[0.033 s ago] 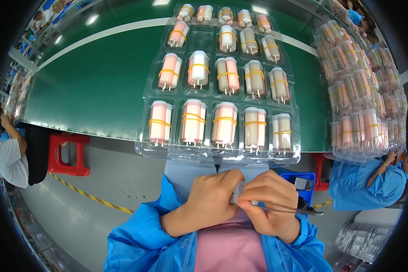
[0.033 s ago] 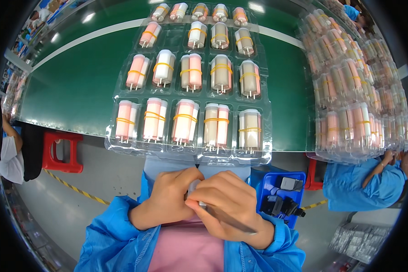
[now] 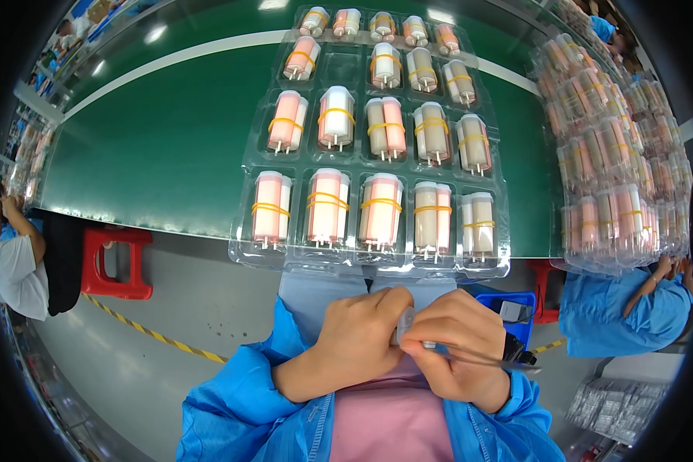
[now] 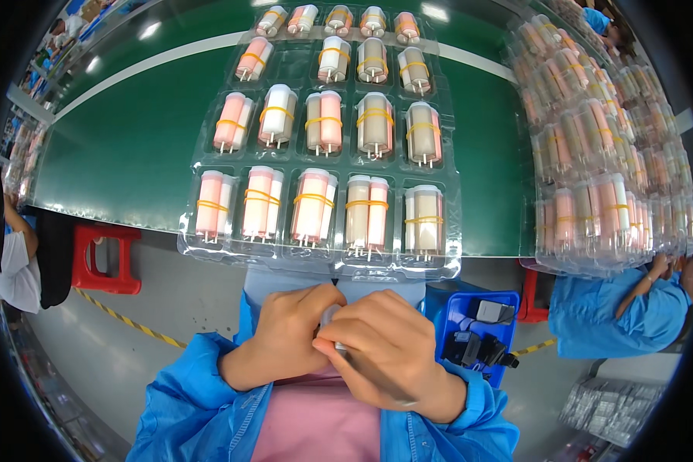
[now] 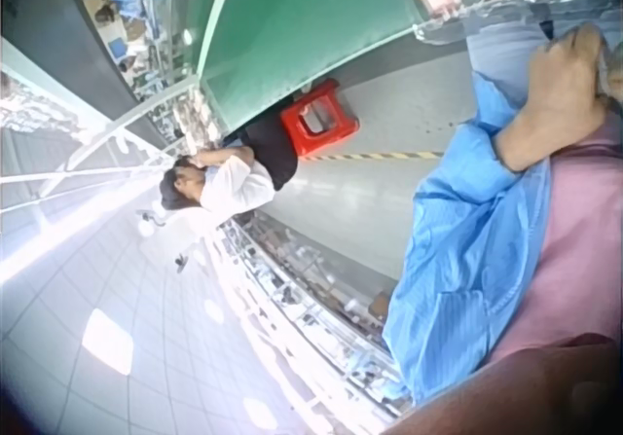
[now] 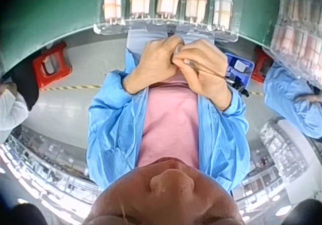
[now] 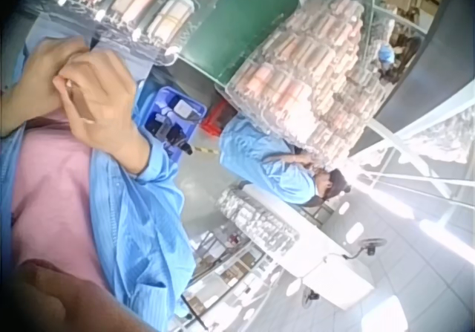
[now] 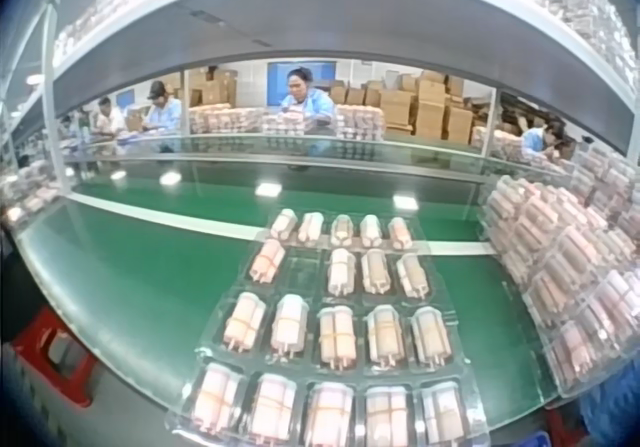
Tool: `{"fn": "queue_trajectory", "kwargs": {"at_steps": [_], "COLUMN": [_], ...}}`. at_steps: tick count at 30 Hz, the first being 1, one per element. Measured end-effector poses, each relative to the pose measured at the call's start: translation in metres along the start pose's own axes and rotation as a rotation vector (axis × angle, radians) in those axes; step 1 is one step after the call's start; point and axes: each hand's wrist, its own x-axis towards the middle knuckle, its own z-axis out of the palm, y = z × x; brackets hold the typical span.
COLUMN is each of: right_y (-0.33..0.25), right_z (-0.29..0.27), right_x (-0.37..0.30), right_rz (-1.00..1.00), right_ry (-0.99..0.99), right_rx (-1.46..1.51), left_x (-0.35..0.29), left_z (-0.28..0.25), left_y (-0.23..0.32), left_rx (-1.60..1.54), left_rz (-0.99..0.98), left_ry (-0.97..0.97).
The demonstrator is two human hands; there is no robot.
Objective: Assembling small parts into plastic housings on a production line.
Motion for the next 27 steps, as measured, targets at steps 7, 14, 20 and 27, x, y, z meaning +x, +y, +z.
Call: {"fn": "queue_trajectory", "kwargs": {"at_steps": [7,14,20,27], "right_y": [0.008,0.019,0.019,0.019], "right_z": [-0.007,-0.004,0.000,0.001], "right_x": [-0.010,-0.020,-0.022,-0.022], "right_rz": [0.130,0.147,0.164,0.171], "right_ry": [0.100,0.456,0.440,0.423], "right_rx": [0.279,0.365,0.382,0.391], "left_x": [0.000,0.002,0.001,0.001], "left_z": [0.001,0.000,-0.001,-0.007], "left_y": [0.002,0.003,0.006,0.008], "left_rx": [-0.099,-0.131,-0.227,-0.435], "left_rz": [-0.033,-0.021,-0.084,-0.189], "left_ry": [0.072,0.100,0.075,-0.047]}}
